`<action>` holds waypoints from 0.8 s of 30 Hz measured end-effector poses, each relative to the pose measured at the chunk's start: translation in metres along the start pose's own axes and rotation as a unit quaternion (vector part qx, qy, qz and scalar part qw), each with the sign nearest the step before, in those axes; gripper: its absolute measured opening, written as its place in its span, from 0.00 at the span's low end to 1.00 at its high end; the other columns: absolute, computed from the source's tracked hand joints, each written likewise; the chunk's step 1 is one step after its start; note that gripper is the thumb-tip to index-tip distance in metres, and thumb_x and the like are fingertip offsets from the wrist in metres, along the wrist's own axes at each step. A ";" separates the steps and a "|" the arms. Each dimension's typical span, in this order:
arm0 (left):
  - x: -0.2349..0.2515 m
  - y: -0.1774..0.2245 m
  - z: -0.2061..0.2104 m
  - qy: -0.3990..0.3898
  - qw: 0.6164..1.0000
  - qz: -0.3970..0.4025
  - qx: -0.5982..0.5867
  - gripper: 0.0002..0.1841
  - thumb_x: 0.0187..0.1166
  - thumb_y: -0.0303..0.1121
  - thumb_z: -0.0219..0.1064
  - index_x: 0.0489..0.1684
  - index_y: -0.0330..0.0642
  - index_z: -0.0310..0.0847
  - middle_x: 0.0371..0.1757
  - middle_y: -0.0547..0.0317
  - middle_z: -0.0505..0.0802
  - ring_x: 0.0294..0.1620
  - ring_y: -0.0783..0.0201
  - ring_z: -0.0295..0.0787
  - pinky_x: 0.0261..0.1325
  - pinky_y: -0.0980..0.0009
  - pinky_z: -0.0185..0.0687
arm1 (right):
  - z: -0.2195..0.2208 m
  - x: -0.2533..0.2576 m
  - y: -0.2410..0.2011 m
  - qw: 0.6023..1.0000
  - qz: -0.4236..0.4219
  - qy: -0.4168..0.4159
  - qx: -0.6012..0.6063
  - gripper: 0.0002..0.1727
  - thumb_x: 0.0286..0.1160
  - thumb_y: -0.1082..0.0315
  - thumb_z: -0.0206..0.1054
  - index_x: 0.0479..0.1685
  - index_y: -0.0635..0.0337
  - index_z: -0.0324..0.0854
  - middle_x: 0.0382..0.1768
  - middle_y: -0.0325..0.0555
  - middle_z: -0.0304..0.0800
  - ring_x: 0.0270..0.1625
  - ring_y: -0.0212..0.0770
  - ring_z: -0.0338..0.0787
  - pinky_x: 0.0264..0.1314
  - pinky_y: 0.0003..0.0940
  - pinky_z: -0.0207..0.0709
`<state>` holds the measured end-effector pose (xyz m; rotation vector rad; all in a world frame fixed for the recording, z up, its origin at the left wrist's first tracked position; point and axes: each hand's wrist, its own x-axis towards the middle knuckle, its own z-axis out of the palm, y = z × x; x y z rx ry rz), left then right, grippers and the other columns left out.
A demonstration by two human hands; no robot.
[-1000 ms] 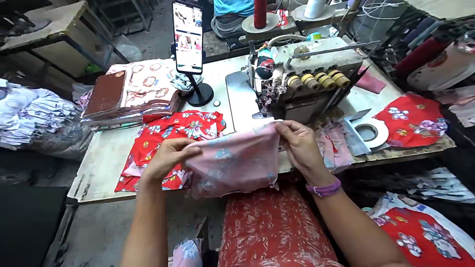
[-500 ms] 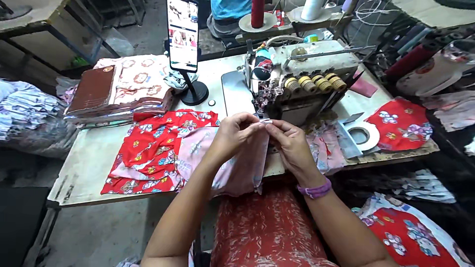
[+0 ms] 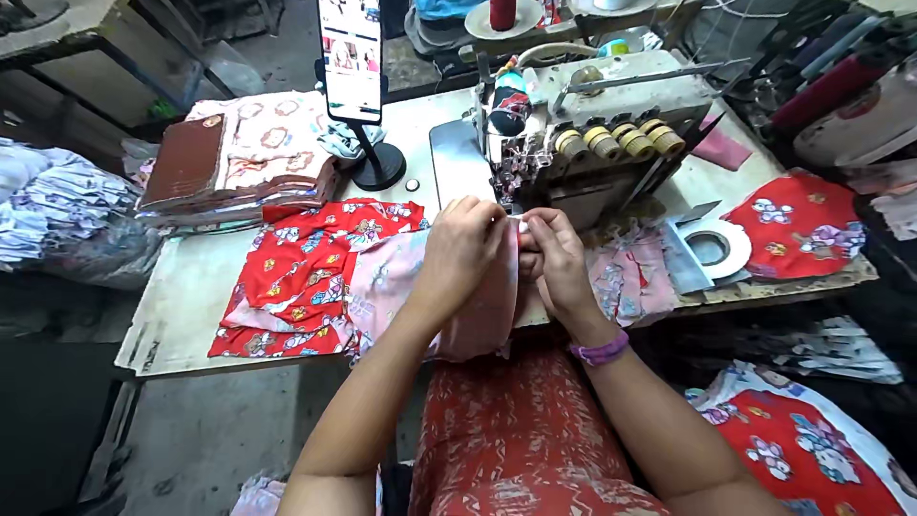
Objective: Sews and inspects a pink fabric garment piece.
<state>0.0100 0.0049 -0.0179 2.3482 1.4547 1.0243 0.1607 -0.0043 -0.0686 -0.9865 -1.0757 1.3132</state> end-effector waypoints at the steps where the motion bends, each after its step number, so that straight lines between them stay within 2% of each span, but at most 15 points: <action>1: 0.000 -0.005 0.007 -0.005 1.000 0.002 0.021 0.06 0.79 0.27 0.69 0.40 0.33 0.90 0.36 0.45 0.88 0.40 0.50 0.88 0.47 0.55 0.84 | -0.003 -0.003 0.005 0.999 0.003 -0.008 -0.042 0.18 0.93 0.60 0.48 0.75 0.50 0.69 0.34 0.38 0.88 0.29 0.30 0.89 0.34 0.29 0.87; 2: 0.000 -0.009 0.012 -0.009 0.999 0.001 0.030 0.06 0.80 0.28 0.69 0.40 0.34 0.89 0.37 0.45 0.88 0.42 0.48 0.87 0.48 0.54 0.84 | -0.006 -0.007 0.007 0.995 -0.011 -0.031 -0.092 0.26 0.92 0.59 0.48 0.87 0.50 0.62 0.36 0.42 0.88 0.31 0.32 0.90 0.36 0.32 0.89; 3: 0.003 -0.013 0.015 -0.005 0.999 0.004 0.032 0.06 0.79 0.28 0.69 0.40 0.34 0.90 0.36 0.46 0.88 0.41 0.48 0.88 0.47 0.54 0.84 | -0.009 -0.009 0.005 0.988 -0.031 -0.060 -0.142 0.31 0.91 0.61 0.50 0.93 0.52 0.55 0.36 0.42 0.89 0.32 0.30 0.90 0.39 0.30 0.88; 4: 0.004 -0.016 0.017 -0.003 1.000 0.006 0.027 0.06 0.78 0.28 0.69 0.40 0.35 0.90 0.36 0.47 0.88 0.41 0.49 0.88 0.47 0.55 0.84 | -0.011 -0.012 0.002 0.977 -0.047 -0.088 -0.186 0.33 0.89 0.61 0.54 0.93 0.56 0.56 0.33 0.39 0.89 0.32 0.25 0.87 0.40 0.25 0.86; 6: 0.003 -0.017 0.017 -0.007 1.000 0.001 0.014 0.06 0.78 0.25 0.68 0.45 0.34 0.89 0.38 0.48 0.89 0.42 0.52 0.88 0.49 0.57 0.84 | -0.014 -0.014 -0.005 0.966 -0.032 -0.131 -0.220 0.35 0.84 0.65 0.61 0.91 0.61 0.58 0.22 0.30 0.79 0.24 0.18 0.74 0.33 0.16 0.72; 8: 0.006 -0.017 0.015 -0.010 1.000 -0.003 0.006 0.09 0.77 0.24 0.66 0.50 0.33 0.87 0.42 0.48 0.91 0.42 0.54 0.89 0.51 0.58 0.85 | -0.018 -0.008 -0.012 0.972 0.014 -0.147 -0.183 0.39 0.81 0.70 0.61 0.93 0.63 0.51 0.19 0.29 0.78 0.22 0.18 0.76 0.32 0.15 0.74; 10: 0.010 -0.016 0.016 -0.007 1.000 -0.015 0.003 0.09 0.77 0.23 0.65 0.51 0.32 0.85 0.40 0.48 0.90 0.39 0.55 0.88 0.47 0.59 0.84 | -0.019 -0.003 -0.014 0.982 0.047 -0.132 -0.124 0.43 0.80 0.73 0.62 0.95 0.61 0.45 0.19 0.31 0.81 0.23 0.20 0.81 0.33 0.16 0.78; 12: 0.014 -0.015 0.016 -0.009 0.999 -0.031 0.003 0.09 0.78 0.23 0.64 0.51 0.32 0.84 0.38 0.49 0.89 0.34 0.56 0.86 0.42 0.61 0.83 | -0.018 0.000 -0.011 0.988 0.063 -0.108 -0.088 0.44 0.79 0.73 0.63 0.95 0.57 0.44 0.22 0.35 0.85 0.25 0.24 0.86 0.35 0.19 0.83; 16: 0.023 -0.015 0.024 0.004 0.999 -0.049 -0.009 0.12 0.79 0.22 0.64 0.58 0.29 0.81 0.39 0.45 0.90 0.34 0.53 0.88 0.43 0.59 0.85 | -0.019 0.002 -0.008 0.994 0.059 -0.061 -0.073 0.40 0.80 0.75 0.65 0.92 0.54 0.52 0.26 0.37 0.89 0.24 0.24 0.86 0.32 0.19 0.82; 20: 0.028 -0.014 0.023 -0.004 0.998 -0.061 -0.013 0.15 0.81 0.22 0.62 0.64 0.27 0.77 0.41 0.42 0.92 0.40 0.47 0.92 0.48 0.53 0.86 | -0.016 -0.009 -0.002 0.996 0.006 -0.023 -0.084 0.32 0.82 0.70 0.67 0.84 0.50 0.61 0.27 0.35 0.87 0.17 0.20 0.76 0.22 0.15 0.74; 22: 0.019 -0.018 0.015 0.013 0.999 -0.052 -0.003 0.18 0.81 0.26 0.65 0.67 0.28 0.78 0.45 0.42 0.93 0.49 0.45 0.91 0.55 0.51 0.84 | -0.017 -0.024 0.006 0.997 0.017 -0.033 -0.073 0.24 0.85 0.67 0.65 0.77 0.49 0.65 0.30 0.35 0.87 0.21 0.21 0.80 0.25 0.17 0.78; 24: -0.015 -0.025 0.000 0.060 0.997 -0.043 0.022 0.24 0.80 0.34 0.70 0.71 0.27 0.78 0.57 0.36 0.92 0.62 0.41 0.87 0.69 0.46 0.78 | -0.021 -0.047 0.016 0.992 0.069 -0.073 -0.080 0.15 0.87 0.67 0.63 0.66 0.56 0.72 0.30 0.36 0.88 0.26 0.24 0.84 0.32 0.22 0.81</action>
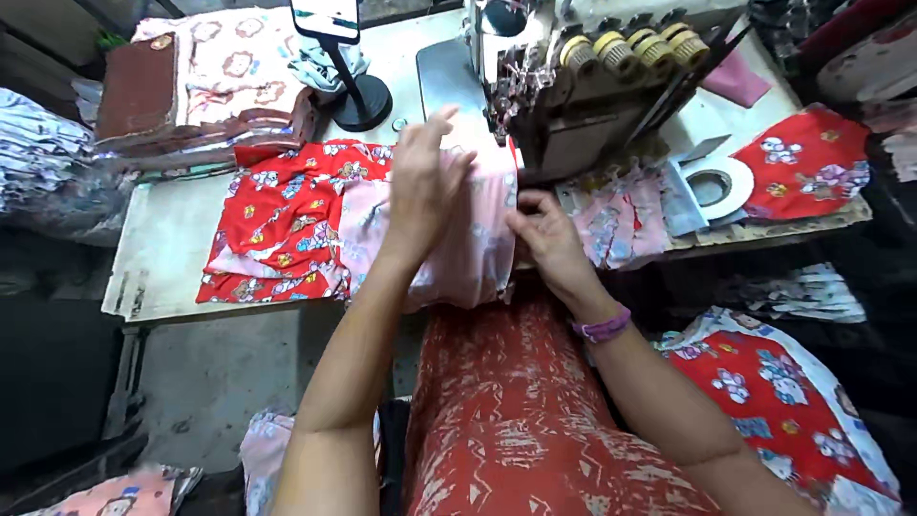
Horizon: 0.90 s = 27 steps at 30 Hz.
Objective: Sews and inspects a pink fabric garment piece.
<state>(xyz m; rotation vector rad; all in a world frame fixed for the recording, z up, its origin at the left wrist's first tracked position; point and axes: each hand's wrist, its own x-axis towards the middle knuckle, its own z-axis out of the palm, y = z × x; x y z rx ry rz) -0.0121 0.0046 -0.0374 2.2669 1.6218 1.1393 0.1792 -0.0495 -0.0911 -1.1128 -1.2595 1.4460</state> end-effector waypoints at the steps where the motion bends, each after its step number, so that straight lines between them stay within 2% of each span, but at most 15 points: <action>1: -0.027 -0.006 -0.011 0.023 0.999 -0.009 0.020 0.28 0.80 0.38 0.72 0.72 0.27 0.77 0.62 0.33 0.89 0.67 0.38 0.84 0.73 0.44 0.73 | -0.001 -0.011 0.010 0.999 0.033 -0.031 -0.011 0.10 0.86 0.68 0.63 0.58 0.62 0.76 0.28 0.37 0.89 0.27 0.25 0.85 0.34 0.24 0.82; 3: -0.096 -0.020 -0.030 0.024 0.994 -0.073 0.074 0.33 0.78 0.42 0.74 0.77 0.29 0.71 0.67 0.32 0.85 0.70 0.35 0.80 0.74 0.39 0.70 | -0.001 -0.028 0.029 0.993 0.090 -0.073 -0.026 0.08 0.86 0.71 0.62 0.45 0.67 0.82 0.26 0.38 0.87 0.29 0.26 0.85 0.40 0.26 0.82; 4: -0.128 -0.030 -0.033 0.015 0.990 -0.113 0.080 0.33 0.77 0.40 0.75 0.77 0.28 0.70 0.62 0.32 0.86 0.64 0.34 0.83 0.68 0.37 0.73 | -0.001 -0.035 0.037 0.991 0.105 -0.076 -0.022 0.08 0.87 0.71 0.61 0.42 0.68 0.82 0.27 0.38 0.88 0.30 0.26 0.87 0.42 0.26 0.84; 6: -0.173 -0.046 -0.038 0.004 0.985 -0.165 0.056 0.26 0.81 0.34 0.70 0.74 0.27 0.72 0.48 0.36 0.90 0.45 0.43 0.88 0.51 0.46 0.83 | 0.000 -0.051 0.042 0.993 0.103 -0.058 -0.007 0.08 0.87 0.72 0.61 0.47 0.69 0.82 0.30 0.39 0.90 0.32 0.26 0.87 0.43 0.26 0.85; 8: -0.181 -0.046 -0.056 0.031 0.986 -0.162 0.037 0.21 0.85 0.31 0.65 0.71 0.28 0.73 0.44 0.39 0.91 0.39 0.50 0.89 0.45 0.55 0.84 | 0.002 -0.064 0.030 0.997 0.074 -0.032 -0.002 0.08 0.84 0.72 0.64 0.52 0.68 0.84 0.33 0.38 0.92 0.32 0.24 0.88 0.41 0.24 0.85; 11: -0.163 -0.042 -0.083 0.078 0.985 -0.145 0.043 0.19 0.89 0.32 0.61 0.71 0.29 0.72 0.47 0.42 0.92 0.44 0.58 0.91 0.53 0.64 0.85 | 0.006 -0.071 0.012 0.999 0.033 -0.008 0.000 0.07 0.77 0.75 0.71 0.49 0.65 0.87 0.29 0.34 0.92 0.30 0.22 0.87 0.38 0.20 0.84; 12: -0.161 -0.045 -0.084 0.069 0.986 -0.141 0.052 0.19 0.89 0.33 0.60 0.71 0.29 0.71 0.46 0.41 0.92 0.44 0.57 0.91 0.52 0.62 0.86 | 0.008 -0.069 0.014 0.999 0.034 -0.009 -0.003 0.06 0.76 0.75 0.72 0.48 0.65 0.87 0.28 0.34 0.91 0.29 0.21 0.86 0.38 0.20 0.83; 14: -0.165 -0.053 -0.070 0.018 0.988 -0.143 0.058 0.19 0.89 0.32 0.60 0.70 0.27 0.72 0.45 0.35 0.92 0.43 0.44 0.92 0.51 0.49 0.86 | 0.008 -0.063 0.029 0.997 0.062 -0.030 -0.019 0.07 0.78 0.74 0.70 0.49 0.67 0.84 0.29 0.37 0.90 0.29 0.23 0.85 0.40 0.23 0.83; 16: -0.171 -0.068 -0.048 0.005 0.989 -0.136 0.062 0.18 0.87 0.32 0.62 0.67 0.27 0.78 0.47 0.34 0.92 0.49 0.37 0.90 0.58 0.41 0.82 | 0.008 -0.053 0.034 0.997 0.067 -0.032 -0.036 0.13 0.82 0.73 0.67 0.60 0.70 0.80 0.39 0.45 0.91 0.36 0.29 0.87 0.46 0.29 0.85; 18: -0.166 -0.078 -0.036 0.020 0.988 -0.140 0.069 0.17 0.84 0.31 0.65 0.65 0.27 0.81 0.49 0.36 0.93 0.53 0.38 0.90 0.61 0.40 0.80 | 0.008 -0.035 0.021 0.999 0.022 0.000 -0.035 0.21 0.84 0.71 0.65 0.73 0.69 0.75 0.54 0.52 0.90 0.47 0.32 0.90 0.56 0.32 0.85; 20: -0.163 -0.077 -0.032 0.024 0.986 -0.154 0.065 0.19 0.82 0.31 0.68 0.66 0.27 0.81 0.52 0.34 0.92 0.57 0.37 0.89 0.64 0.40 0.79 | 0.008 -0.008 0.008 0.999 -0.002 0.025 -0.022 0.24 0.85 0.68 0.65 0.77 0.67 0.71 0.61 0.53 0.88 0.54 0.34 0.90 0.61 0.33 0.83; 21: -0.160 -0.074 -0.033 0.024 0.986 -0.154 0.062 0.21 0.81 0.31 0.69 0.67 0.26 0.80 0.55 0.32 0.91 0.59 0.35 0.87 0.66 0.38 0.77 | 0.010 0.009 0.005 0.999 -0.001 0.032 0.005 0.23 0.84 0.68 0.66 0.74 0.69 0.73 0.57 0.51 0.90 0.52 0.33 0.91 0.59 0.32 0.85; 23: -0.149 -0.062 -0.036 0.037 0.988 -0.137 0.063 0.21 0.82 0.33 0.69 0.67 0.26 0.80 0.63 0.30 0.88 0.69 0.33 0.82 0.75 0.40 0.71 | 0.011 0.020 0.002 0.999 0.014 0.006 0.028 0.14 0.86 0.64 0.64 0.59 0.65 0.80 0.41 0.43 0.90 0.39 0.31 0.91 0.47 0.32 0.88; 25: -0.131 -0.047 -0.037 0.083 0.993 -0.067 0.057 0.16 0.82 0.32 0.68 0.57 0.26 0.86 0.62 0.34 0.89 0.70 0.38 0.83 0.77 0.47 0.72 | 0.008 0.004 0.009 0.999 0.018 -0.027 -0.006 0.11 0.88 0.61 0.62 0.51 0.60 0.81 0.32 0.42 0.87 0.30 0.31 0.87 0.36 0.31 0.86; 27: -0.104 -0.025 -0.030 0.095 0.995 0.016 0.030 0.11 0.82 0.28 0.68 0.48 0.26 0.90 0.58 0.36 0.92 0.68 0.41 0.85 0.77 0.51 0.74 | 0.007 -0.009 0.029 0.998 0.054 -0.015 -0.015 0.10 0.86 0.66 0.63 0.45 0.65 0.84 0.28 0.40 0.87 0.28 0.30 0.86 0.35 0.30 0.83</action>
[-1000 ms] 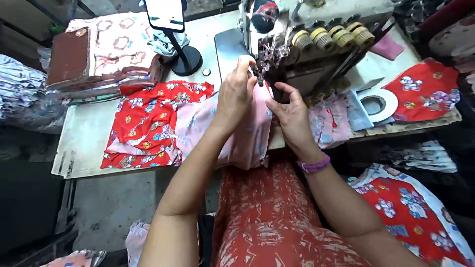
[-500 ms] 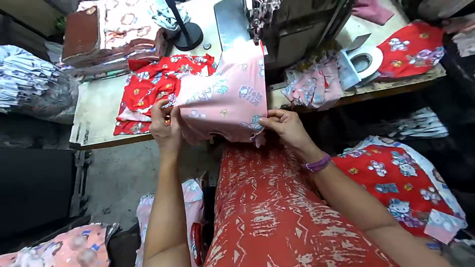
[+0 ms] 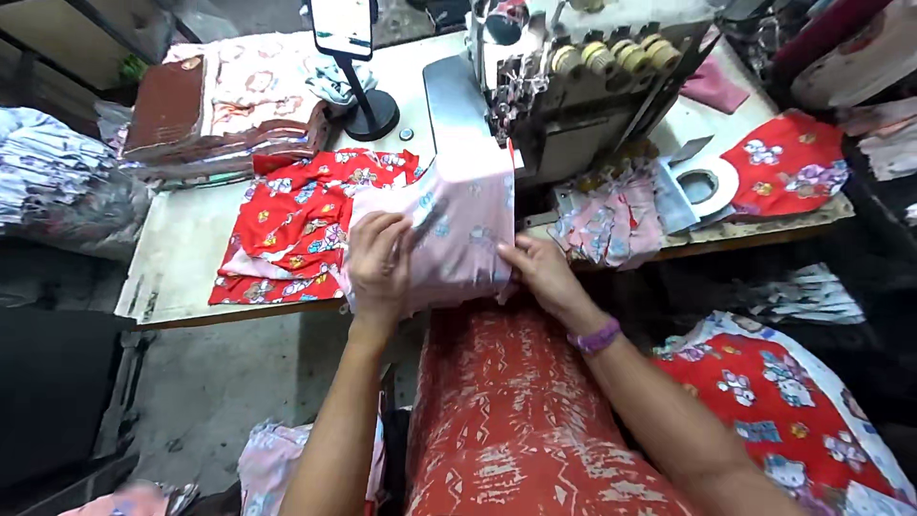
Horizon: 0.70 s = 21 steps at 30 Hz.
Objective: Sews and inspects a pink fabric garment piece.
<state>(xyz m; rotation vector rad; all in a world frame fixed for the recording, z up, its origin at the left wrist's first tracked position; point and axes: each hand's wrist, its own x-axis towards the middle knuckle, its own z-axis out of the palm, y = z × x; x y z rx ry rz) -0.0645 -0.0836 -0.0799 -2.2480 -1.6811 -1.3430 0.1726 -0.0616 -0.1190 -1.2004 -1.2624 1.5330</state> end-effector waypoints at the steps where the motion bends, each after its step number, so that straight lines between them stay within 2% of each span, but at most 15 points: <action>1: 0.014 0.013 0.009 -0.010 0.999 0.034 -0.022 0.10 0.81 0.26 0.68 0.46 0.27 0.90 0.57 0.38 0.93 0.68 0.42 0.86 0.76 0.52 0.76 | -0.001 -0.007 0.009 1.000 0.010 0.010 0.003 0.09 0.84 0.68 0.63 0.43 0.66 0.85 0.28 0.37 0.87 0.28 0.26 0.84 0.36 0.26 0.81; 5: 0.069 0.035 0.052 -0.091 0.983 0.126 -0.099 0.09 0.78 0.22 0.67 0.48 0.29 0.91 0.58 0.40 0.94 0.69 0.44 0.87 0.76 0.55 0.77 | -0.005 -0.035 0.002 0.999 -0.014 0.038 0.002 0.08 0.82 0.73 0.63 0.46 0.68 0.85 0.30 0.29 0.90 0.28 0.17 0.86 0.35 0.15 0.82; 7: 0.087 0.029 0.064 -0.129 0.979 0.127 -0.099 0.10 0.79 0.22 0.65 0.49 0.28 0.91 0.58 0.42 0.94 0.68 0.46 0.88 0.75 0.57 0.79 | -0.009 -0.039 -0.006 0.998 -0.027 0.051 0.016 0.12 0.80 0.75 0.63 0.56 0.72 0.82 0.33 0.30 0.93 0.32 0.18 0.88 0.38 0.15 0.83; 9: 0.099 0.022 0.069 -0.145 0.978 0.115 -0.095 0.10 0.80 0.23 0.65 0.49 0.28 0.91 0.59 0.42 0.94 0.69 0.47 0.88 0.75 0.58 0.78 | -0.012 -0.033 -0.017 0.997 -0.034 0.052 0.036 0.24 0.78 0.76 0.64 0.73 0.76 0.71 0.33 0.30 0.93 0.32 0.20 0.89 0.38 0.16 0.84; 10: 0.104 0.019 0.070 -0.150 0.978 0.107 -0.094 0.10 0.80 0.23 0.65 0.49 0.29 0.91 0.60 0.43 0.94 0.70 0.47 0.87 0.76 0.58 0.77 | -0.013 -0.028 -0.023 0.997 -0.037 0.049 0.045 0.29 0.77 0.77 0.64 0.78 0.75 0.64 0.31 0.29 0.93 0.30 0.20 0.89 0.36 0.16 0.84; 12: 0.115 0.011 0.075 -0.160 0.979 0.096 -0.085 0.11 0.82 0.24 0.63 0.51 0.29 0.91 0.62 0.43 0.93 0.72 0.46 0.86 0.78 0.57 0.75 | -0.016 -0.014 -0.032 0.996 -0.050 0.041 0.059 0.36 0.75 0.79 0.65 0.84 0.71 0.55 0.27 0.28 0.92 0.26 0.21 0.89 0.31 0.16 0.83; 15: 0.135 -0.002 0.082 -0.189 0.977 0.089 -0.028 0.16 0.85 0.29 0.56 0.58 0.34 0.89 0.64 0.43 0.91 0.70 0.43 0.84 0.72 0.48 0.75 | -0.016 0.007 -0.040 0.994 -0.075 0.042 0.064 0.43 0.74 0.79 0.66 0.88 0.70 0.44 0.26 0.29 0.91 0.29 0.22 0.91 0.38 0.18 0.86; 18: 0.155 -0.005 0.083 -0.234 0.969 0.033 0.077 0.23 0.85 0.38 0.50 0.70 0.48 0.87 0.69 0.41 0.86 0.75 0.36 0.75 0.67 0.35 0.65 | -0.012 0.025 -0.048 0.992 -0.101 0.056 0.047 0.44 0.74 0.79 0.67 0.88 0.70 0.43 0.24 0.30 0.89 0.27 0.23 0.90 0.37 0.19 0.86; 21: 0.174 -0.011 0.087 -0.252 0.961 -0.022 0.114 0.25 0.86 0.41 0.48 0.76 0.54 0.82 0.76 0.40 0.82 0.81 0.33 0.68 0.70 0.28 0.55 | -0.012 0.040 -0.057 0.990 -0.115 0.075 -0.013 0.44 0.74 0.75 0.69 0.89 0.65 0.47 0.23 0.28 0.88 0.25 0.20 0.86 0.34 0.17 0.83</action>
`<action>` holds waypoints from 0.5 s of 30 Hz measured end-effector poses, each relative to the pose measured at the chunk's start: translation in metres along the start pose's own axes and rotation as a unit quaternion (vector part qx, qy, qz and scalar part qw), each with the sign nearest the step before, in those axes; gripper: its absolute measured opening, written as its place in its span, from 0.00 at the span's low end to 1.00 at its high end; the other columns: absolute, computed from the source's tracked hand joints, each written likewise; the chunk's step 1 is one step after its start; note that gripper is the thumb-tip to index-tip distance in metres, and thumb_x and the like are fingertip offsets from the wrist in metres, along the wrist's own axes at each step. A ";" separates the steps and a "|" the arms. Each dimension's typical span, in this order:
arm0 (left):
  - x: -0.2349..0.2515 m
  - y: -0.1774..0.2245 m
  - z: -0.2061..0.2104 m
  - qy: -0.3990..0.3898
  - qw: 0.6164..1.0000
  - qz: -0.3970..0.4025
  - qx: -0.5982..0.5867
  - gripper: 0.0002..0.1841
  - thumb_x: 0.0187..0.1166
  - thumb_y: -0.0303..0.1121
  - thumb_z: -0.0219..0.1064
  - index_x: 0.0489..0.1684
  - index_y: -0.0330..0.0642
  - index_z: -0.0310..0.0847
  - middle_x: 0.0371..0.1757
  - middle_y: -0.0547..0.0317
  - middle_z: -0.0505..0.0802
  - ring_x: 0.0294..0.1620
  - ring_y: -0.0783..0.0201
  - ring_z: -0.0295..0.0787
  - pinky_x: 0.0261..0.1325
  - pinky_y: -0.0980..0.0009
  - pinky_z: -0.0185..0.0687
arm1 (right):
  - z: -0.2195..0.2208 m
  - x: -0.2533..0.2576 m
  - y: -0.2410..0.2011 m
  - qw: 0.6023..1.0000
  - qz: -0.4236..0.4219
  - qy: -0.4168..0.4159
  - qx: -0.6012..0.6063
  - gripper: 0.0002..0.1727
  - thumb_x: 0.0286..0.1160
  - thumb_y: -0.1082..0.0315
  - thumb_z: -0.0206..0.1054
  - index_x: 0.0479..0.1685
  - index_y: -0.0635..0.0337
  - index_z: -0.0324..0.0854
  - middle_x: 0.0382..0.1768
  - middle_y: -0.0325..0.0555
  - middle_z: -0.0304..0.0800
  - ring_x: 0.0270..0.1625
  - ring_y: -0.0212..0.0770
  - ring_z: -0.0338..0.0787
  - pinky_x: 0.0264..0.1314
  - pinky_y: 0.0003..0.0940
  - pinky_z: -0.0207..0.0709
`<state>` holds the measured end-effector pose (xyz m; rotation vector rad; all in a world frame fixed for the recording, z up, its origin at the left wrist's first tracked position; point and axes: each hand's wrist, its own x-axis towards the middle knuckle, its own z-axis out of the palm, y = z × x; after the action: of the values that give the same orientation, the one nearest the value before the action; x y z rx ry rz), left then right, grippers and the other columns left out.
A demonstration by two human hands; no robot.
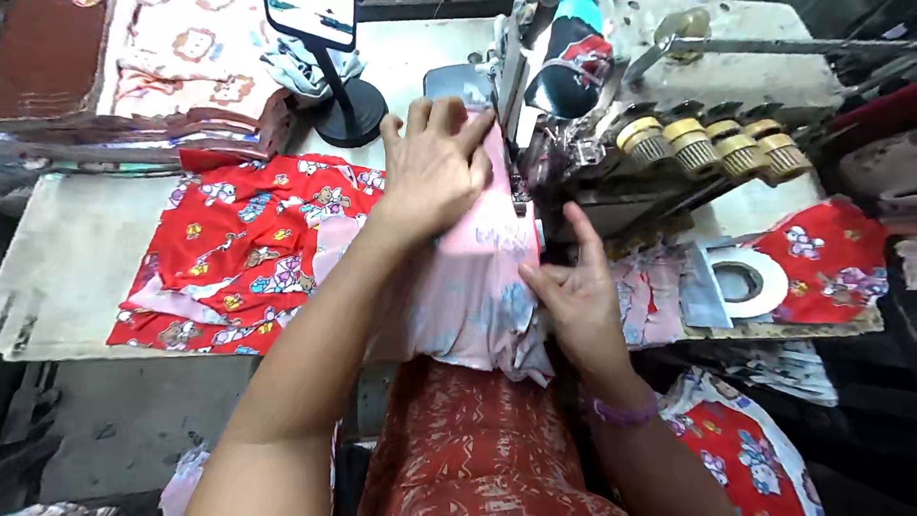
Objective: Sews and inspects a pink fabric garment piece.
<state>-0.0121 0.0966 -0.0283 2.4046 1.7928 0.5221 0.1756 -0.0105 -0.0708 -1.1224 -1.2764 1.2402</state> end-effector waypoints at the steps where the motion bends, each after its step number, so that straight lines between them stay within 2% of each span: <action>1: 0.006 -0.001 -0.003 -0.025 0.999 -0.029 -0.009 0.25 0.87 0.43 0.48 0.79 0.56 0.80 0.81 0.41 0.78 0.85 0.33 0.63 0.74 0.26 0.50 | 0.000 0.005 -0.002 1.000 0.000 0.006 -0.015 0.43 0.74 0.74 0.70 0.89 0.62 0.49 0.23 0.28 0.87 0.24 0.19 0.85 0.33 0.17 0.82; 3: 0.018 -0.009 -0.013 -0.075 0.991 -0.095 -0.055 0.26 0.88 0.48 0.49 0.84 0.60 0.74 0.91 0.45 0.65 0.91 0.34 0.50 0.79 0.24 0.39 | 0.002 0.010 -0.005 0.999 -0.001 0.024 -0.038 0.42 0.74 0.72 0.71 0.88 0.57 0.51 0.24 0.27 0.87 0.23 0.19 0.84 0.30 0.18 0.81; 4: 0.019 -0.015 -0.016 -0.079 0.985 -0.122 -0.088 0.27 0.87 0.49 0.53 0.86 0.60 0.72 0.93 0.46 0.60 0.93 0.35 0.45 0.81 0.25 0.37 | 0.002 0.008 -0.005 0.999 0.000 0.033 -0.042 0.43 0.74 0.72 0.72 0.87 0.56 0.51 0.24 0.27 0.88 0.23 0.20 0.84 0.30 0.18 0.81; 5: 0.012 -0.020 -0.018 -0.057 0.981 -0.138 -0.127 0.28 0.86 0.48 0.59 0.86 0.56 0.72 0.93 0.43 0.59 0.94 0.36 0.44 0.83 0.26 0.37 | 0.002 0.004 -0.003 0.999 -0.001 0.038 -0.039 0.42 0.73 0.73 0.73 0.86 0.56 0.53 0.25 0.28 0.88 0.23 0.20 0.85 0.30 0.18 0.81; 7: -0.020 -0.031 -0.022 0.057 0.976 -0.112 -0.181 0.29 0.81 0.42 0.67 0.82 0.43 0.74 0.89 0.35 0.66 0.90 0.36 0.56 0.83 0.32 0.51 | 0.000 -0.008 -0.001 0.998 0.002 0.036 -0.043 0.36 0.70 0.75 0.73 0.78 0.57 0.61 0.25 0.27 0.89 0.24 0.20 0.86 0.32 0.17 0.82; 9: -0.082 -0.033 -0.025 0.148 0.970 -0.076 -0.177 0.29 0.81 0.40 0.68 0.79 0.32 0.73 0.75 0.31 0.80 0.76 0.38 0.76 0.76 0.43 0.71 | -0.005 -0.023 0.004 0.997 0.023 0.016 -0.076 0.23 0.70 0.75 0.73 0.64 0.62 0.74 0.26 0.28 0.91 0.26 0.18 0.87 0.34 0.16 0.82; 10: -0.120 -0.029 -0.020 0.166 0.969 -0.073 -0.165 0.31 0.80 0.39 0.70 0.79 0.30 0.71 0.64 0.34 0.86 0.61 0.43 0.84 0.62 0.50 0.80 | -0.009 -0.028 0.008 0.995 0.029 0.005 -0.095 0.14 0.71 0.74 0.73 0.54 0.64 0.80 0.28 0.30 0.92 0.28 0.18 0.88 0.36 0.16 0.82; 11: -0.158 -0.023 -0.010 0.156 0.971 -0.080 -0.162 0.32 0.79 0.37 0.73 0.80 0.31 0.70 0.52 0.38 0.89 0.46 0.48 0.87 0.48 0.53 0.84 | -0.012 -0.031 0.012 0.993 0.036 -0.007 -0.115 0.08 0.73 0.74 0.72 0.47 0.66 0.84 0.30 0.31 0.93 0.30 0.17 0.88 0.39 0.16 0.83; 12: -0.190 -0.023 0.007 0.141 0.973 -0.091 -0.161 0.32 0.76 0.37 0.75 0.78 0.32 0.74 0.41 0.43 0.91 0.35 0.50 0.89 0.38 0.52 0.85 | -0.015 -0.033 0.015 0.991 0.040 -0.016 -0.128 0.06 0.75 0.73 0.71 0.44 0.66 0.86 0.31 0.32 0.92 0.31 0.17 0.87 0.40 0.15 0.83; 13: -0.214 -0.024 0.021 0.123 0.974 -0.103 -0.163 0.29 0.74 0.37 0.76 0.74 0.32 0.79 0.37 0.44 0.93 0.31 0.49 0.91 0.36 0.49 0.87 | -0.016 -0.035 0.017 0.990 0.042 -0.023 -0.134 0.05 0.75 0.73 0.70 0.43 0.66 0.86 0.31 0.32 0.92 0.32 0.17 0.87 0.41 0.15 0.82; 14: -0.231 -0.027 0.028 0.116 0.973 -0.114 -0.162 0.26 0.75 0.36 0.75 0.71 0.32 0.82 0.38 0.45 0.94 0.33 0.50 0.92 0.39 0.49 0.87 | -0.017 -0.037 0.017 0.990 0.045 -0.029 -0.133 0.05 0.76 0.72 0.70 0.43 0.65 0.86 0.30 0.32 0.91 0.32 0.17 0.87 0.41 0.16 0.83; 15: -0.241 -0.030 0.026 0.128 0.970 -0.127 -0.165 0.24 0.76 0.36 0.73 0.69 0.32 0.83 0.37 0.46 0.93 0.32 0.53 0.90 0.39 0.52 0.87 | -0.017 -0.038 0.015 0.990 0.047 -0.032 -0.127 0.04 0.75 0.73 0.70 0.42 0.65 0.86 0.30 0.32 0.91 0.32 0.18 0.87 0.41 0.16 0.83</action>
<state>-0.0908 -0.1188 -0.1125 1.9253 1.8903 1.0450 0.1950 -0.0465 -0.0880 -1.3465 -1.4767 1.2146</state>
